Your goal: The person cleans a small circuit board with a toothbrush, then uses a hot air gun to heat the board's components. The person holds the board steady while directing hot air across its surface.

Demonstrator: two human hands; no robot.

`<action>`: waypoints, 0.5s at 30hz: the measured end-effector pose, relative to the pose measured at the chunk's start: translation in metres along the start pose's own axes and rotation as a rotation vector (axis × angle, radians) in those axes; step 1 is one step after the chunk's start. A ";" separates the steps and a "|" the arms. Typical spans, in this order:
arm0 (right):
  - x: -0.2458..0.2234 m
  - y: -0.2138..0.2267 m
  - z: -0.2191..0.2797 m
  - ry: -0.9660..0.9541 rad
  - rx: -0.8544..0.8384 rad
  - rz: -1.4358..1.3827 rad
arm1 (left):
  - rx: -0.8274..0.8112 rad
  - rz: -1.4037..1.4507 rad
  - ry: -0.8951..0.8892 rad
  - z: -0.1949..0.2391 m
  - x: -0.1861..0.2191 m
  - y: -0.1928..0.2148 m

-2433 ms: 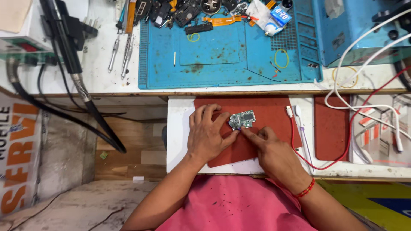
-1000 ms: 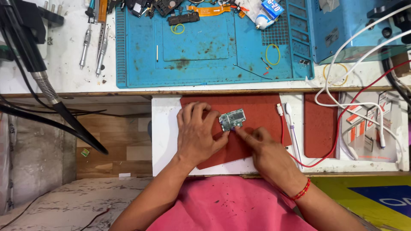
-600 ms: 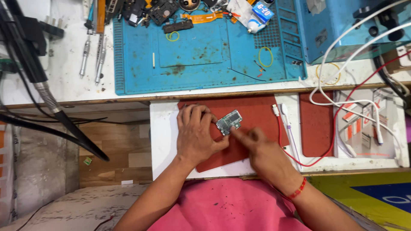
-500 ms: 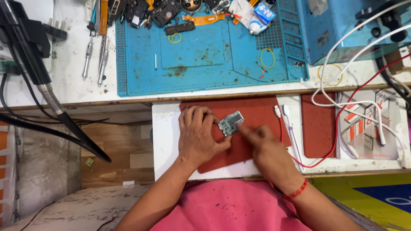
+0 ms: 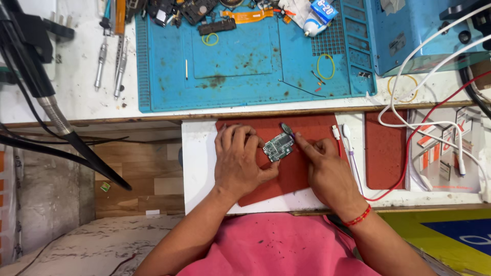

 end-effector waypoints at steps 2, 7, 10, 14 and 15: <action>-0.008 -0.001 0.011 0.092 -0.057 -0.069 | -0.011 0.010 0.017 0.003 0.001 -0.002; -0.002 0.001 0.009 0.039 -0.045 -0.016 | -0.006 0.018 0.012 0.003 -0.001 -0.002; -0.004 0.006 0.025 0.068 -0.047 -0.035 | -0.002 0.021 0.016 0.000 -0.003 -0.001; 0.001 -0.003 0.025 -0.008 -0.033 -0.026 | -0.014 0.017 0.013 0.003 -0.003 -0.001; 0.000 -0.005 0.020 0.001 -0.002 -0.038 | -0.012 0.014 0.009 0.001 -0.004 -0.002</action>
Point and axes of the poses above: each hand's wrist, its own z-axis away from the middle knuckle, its own y-axis out of the back of the hand, x = y × z, the point moved 5 cm from there along -z, towards the middle knuckle, and after that the axes turned 14 degrees about x, right-handed, at the moved point
